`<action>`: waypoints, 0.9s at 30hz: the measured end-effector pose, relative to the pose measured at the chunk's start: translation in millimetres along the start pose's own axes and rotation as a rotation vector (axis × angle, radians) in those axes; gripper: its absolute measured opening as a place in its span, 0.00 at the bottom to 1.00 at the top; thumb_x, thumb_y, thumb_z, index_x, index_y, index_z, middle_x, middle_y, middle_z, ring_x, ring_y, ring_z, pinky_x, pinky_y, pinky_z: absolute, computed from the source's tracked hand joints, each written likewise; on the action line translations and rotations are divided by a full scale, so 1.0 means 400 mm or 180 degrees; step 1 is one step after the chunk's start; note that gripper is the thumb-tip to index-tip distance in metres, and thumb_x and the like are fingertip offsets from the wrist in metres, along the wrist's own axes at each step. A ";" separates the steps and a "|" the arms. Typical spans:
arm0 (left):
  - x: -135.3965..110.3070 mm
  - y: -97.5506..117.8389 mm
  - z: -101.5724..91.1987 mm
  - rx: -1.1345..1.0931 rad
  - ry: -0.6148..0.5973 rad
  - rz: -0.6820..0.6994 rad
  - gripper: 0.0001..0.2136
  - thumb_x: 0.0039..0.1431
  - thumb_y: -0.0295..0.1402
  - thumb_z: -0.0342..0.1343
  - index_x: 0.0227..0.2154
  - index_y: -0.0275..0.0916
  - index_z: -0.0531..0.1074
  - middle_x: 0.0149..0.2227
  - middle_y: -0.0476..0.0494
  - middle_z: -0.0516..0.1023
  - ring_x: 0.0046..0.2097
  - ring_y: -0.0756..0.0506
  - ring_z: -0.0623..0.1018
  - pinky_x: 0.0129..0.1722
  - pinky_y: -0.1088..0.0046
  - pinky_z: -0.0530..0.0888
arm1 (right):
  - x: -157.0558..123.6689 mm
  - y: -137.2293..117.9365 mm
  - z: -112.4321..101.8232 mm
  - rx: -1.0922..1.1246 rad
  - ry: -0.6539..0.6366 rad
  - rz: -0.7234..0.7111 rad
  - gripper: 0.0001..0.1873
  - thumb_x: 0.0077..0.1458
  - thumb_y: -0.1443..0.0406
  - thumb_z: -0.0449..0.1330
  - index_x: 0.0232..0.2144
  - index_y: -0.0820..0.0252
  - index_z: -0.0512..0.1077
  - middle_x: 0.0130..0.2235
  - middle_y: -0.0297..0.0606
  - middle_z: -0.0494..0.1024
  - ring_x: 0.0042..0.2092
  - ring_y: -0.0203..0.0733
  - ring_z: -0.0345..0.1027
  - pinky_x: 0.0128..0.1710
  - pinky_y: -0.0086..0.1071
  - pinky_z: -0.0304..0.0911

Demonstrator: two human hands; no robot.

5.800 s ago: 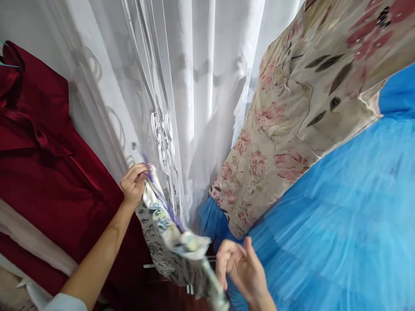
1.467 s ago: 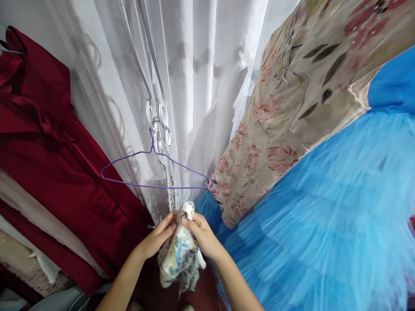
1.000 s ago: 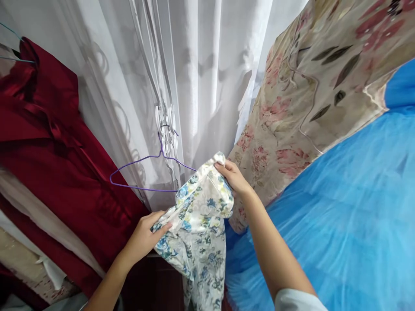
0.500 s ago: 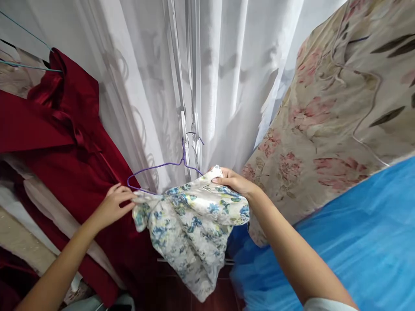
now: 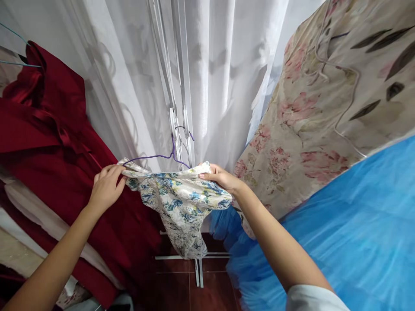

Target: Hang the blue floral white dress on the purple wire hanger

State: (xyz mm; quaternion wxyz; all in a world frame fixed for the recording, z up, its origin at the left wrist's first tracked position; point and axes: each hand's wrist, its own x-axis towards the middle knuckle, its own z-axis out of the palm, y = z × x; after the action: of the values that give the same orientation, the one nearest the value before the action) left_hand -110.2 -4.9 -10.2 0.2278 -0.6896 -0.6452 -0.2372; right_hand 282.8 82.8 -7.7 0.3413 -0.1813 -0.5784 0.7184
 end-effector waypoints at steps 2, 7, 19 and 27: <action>0.007 0.015 -0.020 -0.0066 0.0235 0.0103 0.09 0.64 0.32 0.48 0.46 0.41 0.68 0.56 0.38 0.71 0.62 0.31 0.63 0.57 0.50 0.61 | -0.005 -0.004 -0.001 -0.0046 0.0004 0.0016 0.13 0.46 0.64 0.71 0.34 0.61 0.73 0.30 0.31 0.76 0.30 0.34 0.70 0.30 0.24 0.64; 0.040 0.102 -0.072 -0.1586 0.0257 0.0663 0.08 0.64 0.26 0.43 0.37 0.40 0.67 0.51 0.41 0.72 0.57 0.42 0.71 0.58 0.62 0.66 | -0.014 -0.017 -0.022 -0.0257 0.0014 0.0292 0.15 0.47 0.60 0.70 0.36 0.62 0.76 0.30 0.36 0.79 0.31 0.38 0.73 0.33 0.28 0.67; -0.003 0.244 -0.073 -0.1633 0.0576 -0.0749 0.15 0.58 0.47 0.58 0.28 0.38 0.74 0.26 0.52 0.71 0.30 0.50 0.70 0.29 0.77 0.64 | -0.249 -0.002 -0.068 -0.1194 0.1154 -0.0448 0.16 0.55 0.53 0.65 0.32 0.60 0.77 0.28 0.34 0.74 0.28 0.36 0.65 0.27 0.27 0.61; -0.032 0.206 -0.034 -0.1347 0.0723 -0.0730 0.09 0.62 0.41 0.53 0.34 0.39 0.68 0.33 0.49 0.71 0.36 0.48 0.71 0.38 0.73 0.65 | -0.232 -0.080 0.158 -0.1643 0.0199 -0.0938 0.18 0.61 0.52 0.58 0.36 0.61 0.76 0.33 0.35 0.75 0.34 0.37 0.67 0.35 0.28 0.63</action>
State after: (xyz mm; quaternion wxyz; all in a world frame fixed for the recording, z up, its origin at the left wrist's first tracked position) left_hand -29.2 -28.7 -8.2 0.1212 -0.6133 -0.6255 -0.4669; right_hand 315.5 -23.9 27.2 0.4022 -0.1981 -0.7513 0.4844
